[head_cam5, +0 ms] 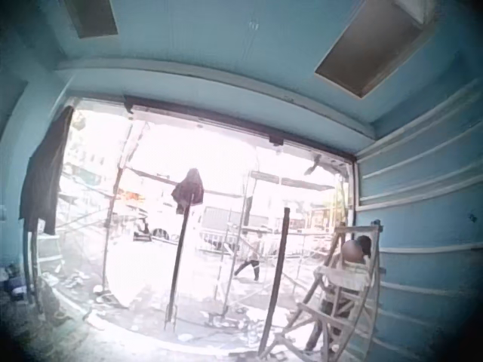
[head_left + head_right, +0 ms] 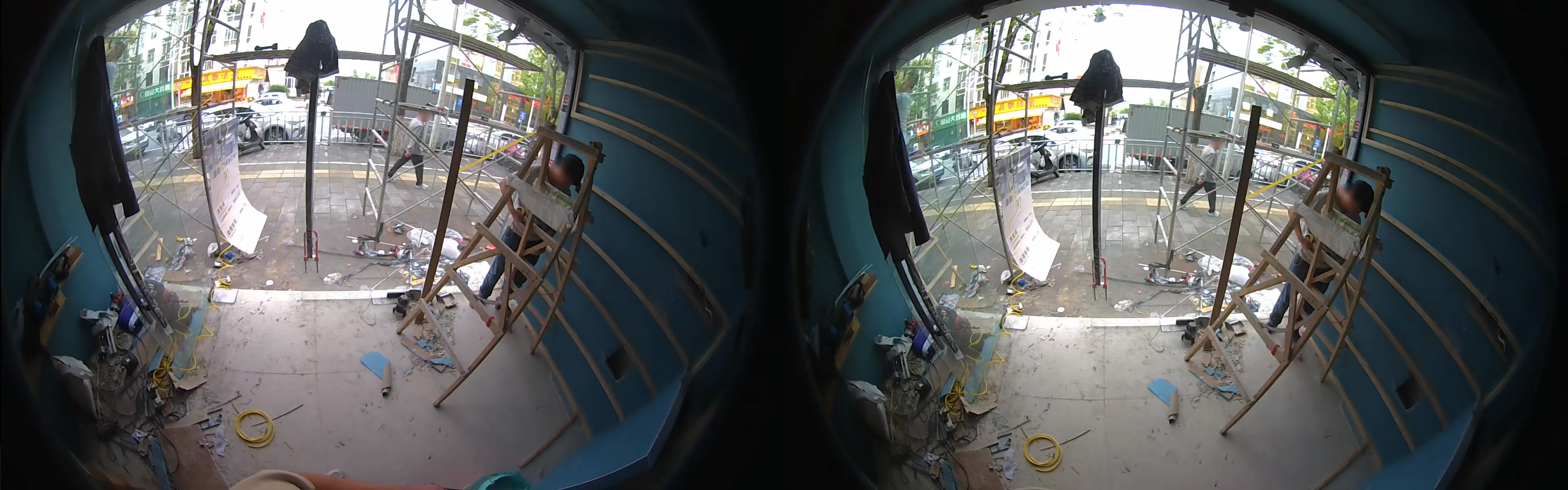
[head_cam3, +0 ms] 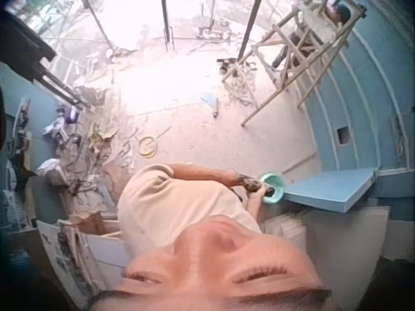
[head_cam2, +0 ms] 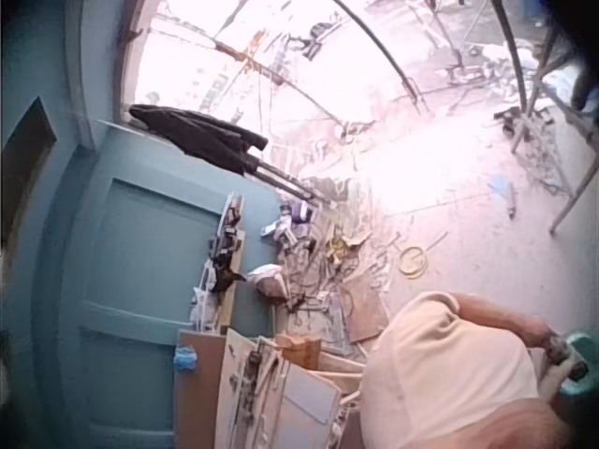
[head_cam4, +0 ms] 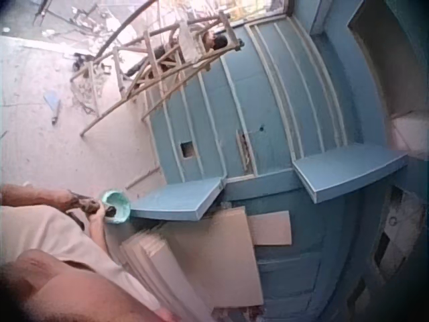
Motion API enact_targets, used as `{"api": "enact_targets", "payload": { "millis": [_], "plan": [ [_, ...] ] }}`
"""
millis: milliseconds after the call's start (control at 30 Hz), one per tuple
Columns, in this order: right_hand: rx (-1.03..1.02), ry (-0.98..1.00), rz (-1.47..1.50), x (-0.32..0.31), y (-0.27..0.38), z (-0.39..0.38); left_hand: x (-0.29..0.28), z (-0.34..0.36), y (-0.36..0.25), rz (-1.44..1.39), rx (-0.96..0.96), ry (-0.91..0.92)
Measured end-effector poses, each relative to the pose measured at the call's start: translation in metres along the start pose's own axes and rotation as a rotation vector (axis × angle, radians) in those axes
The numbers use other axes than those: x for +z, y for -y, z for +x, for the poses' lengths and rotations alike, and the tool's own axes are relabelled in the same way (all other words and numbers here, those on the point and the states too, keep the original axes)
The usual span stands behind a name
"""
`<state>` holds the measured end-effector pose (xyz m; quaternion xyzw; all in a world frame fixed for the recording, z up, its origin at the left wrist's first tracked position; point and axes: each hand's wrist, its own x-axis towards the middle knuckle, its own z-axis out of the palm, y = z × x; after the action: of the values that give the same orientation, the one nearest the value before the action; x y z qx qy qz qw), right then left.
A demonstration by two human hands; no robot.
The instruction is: The person measures and marks a white board with a tape measure and pencil, then uses a circular saw to cut the board. They repeat the process with another piece of wood, measuring, marking, and cutting it.
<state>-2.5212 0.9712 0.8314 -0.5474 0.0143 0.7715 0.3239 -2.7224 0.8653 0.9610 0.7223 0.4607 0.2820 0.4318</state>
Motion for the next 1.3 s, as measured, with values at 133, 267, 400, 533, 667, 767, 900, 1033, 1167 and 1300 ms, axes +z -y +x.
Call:
{"api": "enact_targets", "payload": {
  "millis": [133,267,400,533,667,767,900,1033,1167,1300],
  "plan": [
    [-0.106,0.092,0.003,0.018,0.048,0.000,-0.005,-0.003,-0.002,-0.044,0.088,0.006],
    [-0.204,0.088,-0.046,0.046,0.072,-0.005,-0.012,-0.009,-0.002,-0.063,0.164,-0.065],
    [-0.301,0.241,0.011,0.053,0.059,-0.049,-0.019,-0.013,0.010,-0.089,0.215,-0.375],
    [-0.433,0.159,0.035,0.091,0.027,-0.117,-0.028,-0.015,0.026,0.329,0.319,-0.607],
    [-0.386,0.409,-0.021,0.082,0.036,-0.101,-0.048,-0.015,0.014,0.161,0.359,-0.518],
    [-0.368,0.426,-0.001,0.092,0.025,-0.106,-0.056,-0.024,0.010,0.014,0.392,-0.550],
    [-0.277,0.359,0.027,0.095,0.019,-0.108,-0.055,-0.029,0.023,-0.038,0.327,-0.561],
    [-0.333,0.272,0.024,0.101,0.016,-0.117,-0.043,-0.025,0.025,-0.018,0.293,-0.640],
    [-0.324,0.321,-0.002,0.104,0.015,-0.129,-0.032,-0.022,0.031,-0.079,0.273,-0.628],
    [-0.325,0.360,0.000,0.095,0.019,-0.128,-0.043,-0.030,0.002,0.025,0.132,-0.596]
  ]
}}
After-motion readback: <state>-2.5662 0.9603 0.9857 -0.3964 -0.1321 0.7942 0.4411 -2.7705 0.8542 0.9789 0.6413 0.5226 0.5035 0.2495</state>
